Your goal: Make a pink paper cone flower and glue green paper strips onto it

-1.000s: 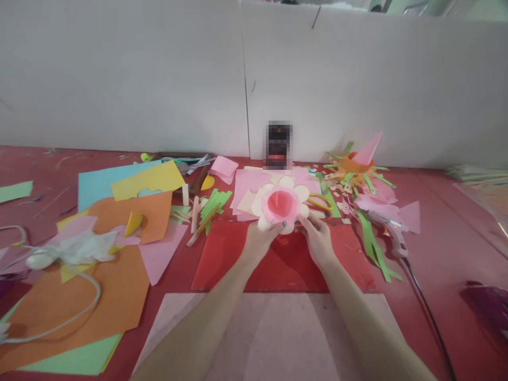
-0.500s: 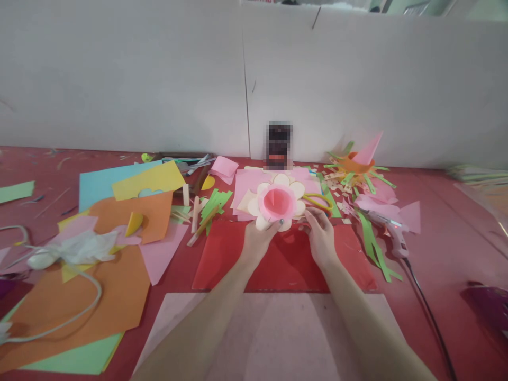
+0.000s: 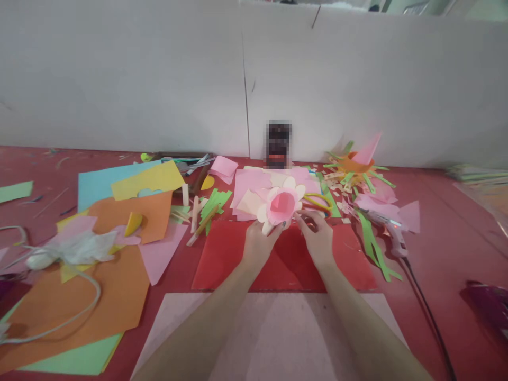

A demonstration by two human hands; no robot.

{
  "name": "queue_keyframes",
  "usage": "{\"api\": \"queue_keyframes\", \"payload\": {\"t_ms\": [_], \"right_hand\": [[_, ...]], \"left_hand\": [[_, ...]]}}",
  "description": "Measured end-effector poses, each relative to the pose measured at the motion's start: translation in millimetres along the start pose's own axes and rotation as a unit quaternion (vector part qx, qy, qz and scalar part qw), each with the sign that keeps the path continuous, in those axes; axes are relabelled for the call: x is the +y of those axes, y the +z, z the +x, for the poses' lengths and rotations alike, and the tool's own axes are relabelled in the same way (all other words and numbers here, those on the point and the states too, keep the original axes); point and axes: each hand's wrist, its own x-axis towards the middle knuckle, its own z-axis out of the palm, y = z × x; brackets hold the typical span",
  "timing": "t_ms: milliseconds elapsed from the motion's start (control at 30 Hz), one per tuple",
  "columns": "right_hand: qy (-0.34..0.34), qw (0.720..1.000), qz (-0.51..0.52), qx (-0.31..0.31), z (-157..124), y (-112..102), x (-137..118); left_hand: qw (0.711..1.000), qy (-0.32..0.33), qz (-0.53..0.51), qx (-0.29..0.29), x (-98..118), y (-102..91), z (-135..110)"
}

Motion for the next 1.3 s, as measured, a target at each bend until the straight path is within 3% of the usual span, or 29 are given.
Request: {"api": "queue_keyframes", "payload": {"t_ms": [467, 1300], "right_hand": [[-0.033, 0.998, -0.047, 0.011, 0.2, -2.2, 6.4], [-0.031, 0.998, -0.055, 0.011, 0.6, -2.0, 7.0]], "left_hand": [[0.988, 0.133, 0.082, 0.005, -4.9, 1.3, -2.0], [0.993, 0.102, 0.061, 0.024, -2.7, -1.5, 2.6]]}}
